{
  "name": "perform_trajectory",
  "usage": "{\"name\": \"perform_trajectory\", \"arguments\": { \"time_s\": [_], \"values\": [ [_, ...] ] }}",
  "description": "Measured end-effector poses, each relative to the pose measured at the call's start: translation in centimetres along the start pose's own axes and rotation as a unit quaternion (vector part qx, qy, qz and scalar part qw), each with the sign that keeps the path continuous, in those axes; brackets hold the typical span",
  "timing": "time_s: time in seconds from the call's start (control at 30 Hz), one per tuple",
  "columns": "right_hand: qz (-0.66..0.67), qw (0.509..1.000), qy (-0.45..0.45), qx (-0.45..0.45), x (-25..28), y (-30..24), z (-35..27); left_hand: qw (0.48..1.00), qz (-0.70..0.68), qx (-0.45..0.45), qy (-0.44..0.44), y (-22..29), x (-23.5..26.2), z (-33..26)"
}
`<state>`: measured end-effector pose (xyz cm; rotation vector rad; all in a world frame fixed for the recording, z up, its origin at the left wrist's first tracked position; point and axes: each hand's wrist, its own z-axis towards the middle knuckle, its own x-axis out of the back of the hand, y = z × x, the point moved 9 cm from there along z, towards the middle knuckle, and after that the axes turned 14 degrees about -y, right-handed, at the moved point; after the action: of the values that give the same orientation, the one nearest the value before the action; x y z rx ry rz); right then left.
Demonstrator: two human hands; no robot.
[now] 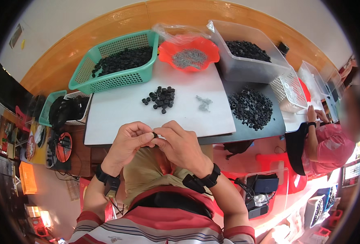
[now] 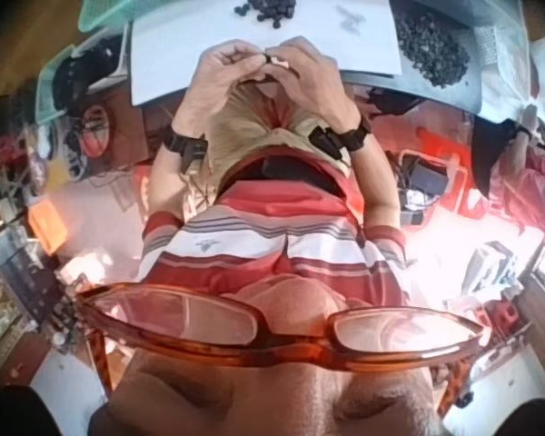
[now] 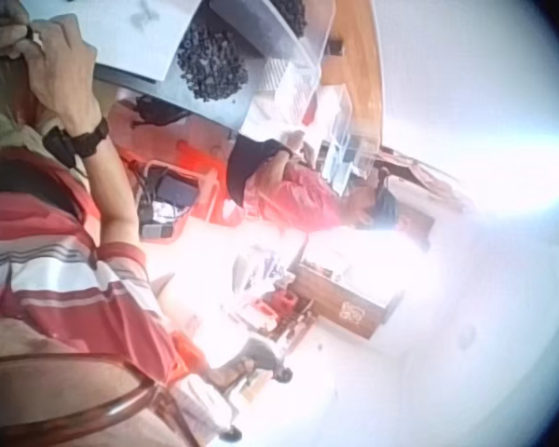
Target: Assembling small black plastic shoe components by hand.
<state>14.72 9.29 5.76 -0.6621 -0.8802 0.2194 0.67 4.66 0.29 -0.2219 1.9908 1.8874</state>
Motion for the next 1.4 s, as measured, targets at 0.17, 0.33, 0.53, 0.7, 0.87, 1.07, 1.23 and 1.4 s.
{"name": "perform_trajectory", "arguments": {
  "time_s": [0.17, 0.33, 0.53, 0.7, 0.87, 1.07, 1.23, 1.4],
  "values": [
    [-0.050, 0.998, -0.024, -0.038, 2.4, 1.4, -0.4, 0.998, 0.037, -0.040, 0.034, 0.0, 0.5, -0.3],
    [-0.161, 0.966, 0.023, -0.203, 7.8, 8.3, -2.7, 0.993, 0.079, -0.072, 0.048, 0.2, 0.6, -0.5],
    [-0.227, 0.948, -0.035, -0.221, 8.6, 9.8, -2.2, 0.984, 0.142, -0.079, 0.067, 0.3, 0.4, -0.4],
    [-0.265, 0.935, -0.071, -0.223, 7.6, 10.4, -1.6, 0.985, 0.146, -0.060, 0.069, 0.1, 0.0, -0.4],
    [-0.271, 0.938, -0.077, -0.202, 7.0, 10.5, -1.5, 0.985, 0.150, -0.062, 0.062, -0.1, -0.1, -0.3],
    [-0.290, 0.938, -0.069, -0.178, 7.0, 10.1, -1.7, 0.980, 0.166, -0.089, 0.060, 0.3, -0.7, 0.0],
    [-0.279, 0.945, -0.056, -0.161, 7.2, 9.7, -1.7, 0.971, 0.207, -0.101, 0.067, 0.2, -0.7, 0.3],
    [-0.288, 0.937, -0.082, -0.180, 7.0, 9.9, -1.7, 0.902, 0.395, -0.142, 0.099, 2.5, -1.8, 0.7]
  ]
}}
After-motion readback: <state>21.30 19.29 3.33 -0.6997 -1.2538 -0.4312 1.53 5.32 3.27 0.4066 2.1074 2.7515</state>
